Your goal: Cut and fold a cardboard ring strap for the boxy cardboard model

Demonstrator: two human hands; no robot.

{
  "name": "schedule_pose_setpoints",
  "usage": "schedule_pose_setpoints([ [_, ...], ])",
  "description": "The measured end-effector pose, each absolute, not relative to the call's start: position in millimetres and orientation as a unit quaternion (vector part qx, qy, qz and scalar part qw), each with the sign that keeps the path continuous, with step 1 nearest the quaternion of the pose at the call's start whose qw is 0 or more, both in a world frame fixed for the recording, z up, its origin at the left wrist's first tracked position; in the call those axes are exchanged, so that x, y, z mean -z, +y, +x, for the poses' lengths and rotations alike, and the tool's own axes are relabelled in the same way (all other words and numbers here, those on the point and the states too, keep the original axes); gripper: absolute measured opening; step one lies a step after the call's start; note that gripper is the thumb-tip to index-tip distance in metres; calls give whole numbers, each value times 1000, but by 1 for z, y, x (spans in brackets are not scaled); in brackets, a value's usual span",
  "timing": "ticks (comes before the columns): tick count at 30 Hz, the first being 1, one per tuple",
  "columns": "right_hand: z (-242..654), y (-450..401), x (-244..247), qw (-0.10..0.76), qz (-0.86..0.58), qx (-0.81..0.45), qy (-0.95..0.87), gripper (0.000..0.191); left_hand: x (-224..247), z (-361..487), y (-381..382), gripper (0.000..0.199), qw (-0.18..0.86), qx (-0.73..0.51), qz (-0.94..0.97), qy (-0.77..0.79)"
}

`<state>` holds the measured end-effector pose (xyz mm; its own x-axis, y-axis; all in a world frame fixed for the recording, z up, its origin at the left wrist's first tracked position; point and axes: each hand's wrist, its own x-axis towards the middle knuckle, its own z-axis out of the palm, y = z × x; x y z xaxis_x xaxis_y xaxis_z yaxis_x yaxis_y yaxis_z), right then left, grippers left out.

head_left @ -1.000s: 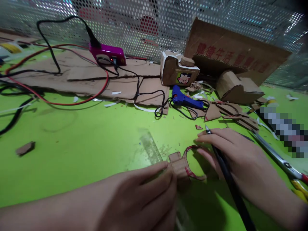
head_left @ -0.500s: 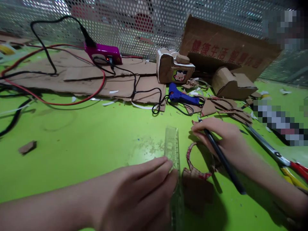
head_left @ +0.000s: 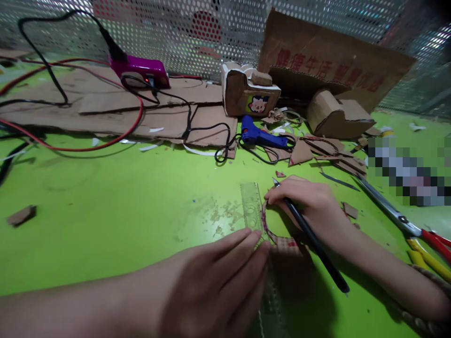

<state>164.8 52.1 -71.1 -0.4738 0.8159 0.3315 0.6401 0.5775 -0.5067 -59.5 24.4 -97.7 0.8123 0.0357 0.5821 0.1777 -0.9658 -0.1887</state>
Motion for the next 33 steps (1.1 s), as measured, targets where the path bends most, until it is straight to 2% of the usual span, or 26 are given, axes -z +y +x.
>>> schedule_pose_setpoints([
  [4, 164, 49, 72, 277, -431, -163, -843, 18, 97, -59, 24, 35, 164, 289, -943, -33],
  [7, 165, 48, 73, 275, -429, -151, -847, 19, 95, -53, 17, 34, 66, 261, -956, -113],
  [10, 165, 48, 73, 276, -431, -147, -847, 18, 94, -48, 15, 34, -2, 268, -959, -95],
  [16, 164, 48, 74, 282, -431, -157, -843, 18, 93, -45, 25, 37, -5, 286, -955, -78],
  [22, 165, 46, 74, 277, -437, -160, -840, 17, 87, -44, 25, 30, -5, 247, -967, -67],
  [24, 165, 46, 74, 276, -439, -159, -840, 20, 88, -43, 23, 28, -13, 256, -963, -78],
  [27, 163, 47, 73, 282, -435, -154, -841, 14, 91, -40, 20, 26, -24, 277, -957, -87],
  [29, 163, 47, 73, 279, -432, -156, -843, 13, 92, -39, 18, 29, -32, 291, -952, -91],
  [33, 163, 47, 74, 272, -432, -163, -844, 23, 90, -36, 20, 42, -56, 305, -947, -87],
])
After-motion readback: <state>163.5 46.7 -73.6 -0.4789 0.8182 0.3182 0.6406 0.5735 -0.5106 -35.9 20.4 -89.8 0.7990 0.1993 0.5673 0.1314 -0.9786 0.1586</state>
